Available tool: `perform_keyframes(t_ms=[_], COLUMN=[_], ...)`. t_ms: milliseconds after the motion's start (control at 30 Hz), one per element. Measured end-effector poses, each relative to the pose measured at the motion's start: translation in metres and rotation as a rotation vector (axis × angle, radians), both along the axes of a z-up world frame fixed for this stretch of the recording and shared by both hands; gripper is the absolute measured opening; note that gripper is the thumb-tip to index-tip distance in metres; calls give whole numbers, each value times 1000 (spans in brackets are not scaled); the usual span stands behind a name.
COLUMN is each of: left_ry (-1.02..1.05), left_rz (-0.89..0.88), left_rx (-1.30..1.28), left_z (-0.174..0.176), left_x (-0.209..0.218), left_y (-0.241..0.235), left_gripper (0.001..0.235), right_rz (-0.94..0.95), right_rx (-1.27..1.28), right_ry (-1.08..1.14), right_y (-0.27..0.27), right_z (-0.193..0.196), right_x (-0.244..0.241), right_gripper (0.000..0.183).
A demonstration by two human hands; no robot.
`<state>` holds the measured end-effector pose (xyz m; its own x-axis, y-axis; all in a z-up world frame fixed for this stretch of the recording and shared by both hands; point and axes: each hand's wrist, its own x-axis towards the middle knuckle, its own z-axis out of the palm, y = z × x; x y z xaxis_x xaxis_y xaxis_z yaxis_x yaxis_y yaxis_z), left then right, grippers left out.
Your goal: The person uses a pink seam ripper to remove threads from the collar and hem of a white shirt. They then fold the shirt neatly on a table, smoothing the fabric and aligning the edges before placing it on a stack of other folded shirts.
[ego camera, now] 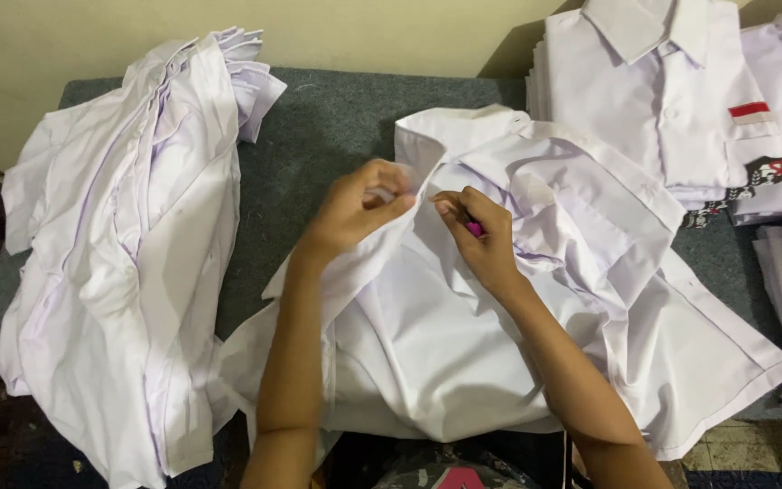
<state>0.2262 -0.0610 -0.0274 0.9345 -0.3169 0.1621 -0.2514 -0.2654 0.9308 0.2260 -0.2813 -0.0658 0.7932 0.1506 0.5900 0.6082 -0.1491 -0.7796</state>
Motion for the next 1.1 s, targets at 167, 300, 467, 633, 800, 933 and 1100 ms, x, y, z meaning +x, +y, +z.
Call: perform_keyframes(t_ms=[167,300,467,633,800,933,1100], left_ry=[-1,32,139,-41,-104,-107,-167], left_rz=[108,72,-123,-289,-184,-102,-83], left_rx=[-273,-442,-485,-318,-346,-391,-335], left_z=[30,31,90,142,149,143,144], left_x=[2,11,-26,-55,-59,-55,-55], left_y=[-46,-64,-73,-60,-64,-63,-63], left_gripper=[44,41,36,40,37,40,39], right_rz=[-64,-116,-216,-215,-51,34,9], right_rx=[50,48,110,64,-72,-242,-131], right_ry=[-256,-363,-444,-363,-254,-108,-191], right_y=[-12,-29,-50,-56,-70,-78,-74], right_z=[12,11,17,77,138,170,178], right_x=[-2,-4,-18,-38,-43,-48,-45], right_gripper=[37,53,48,31,32,33,19])
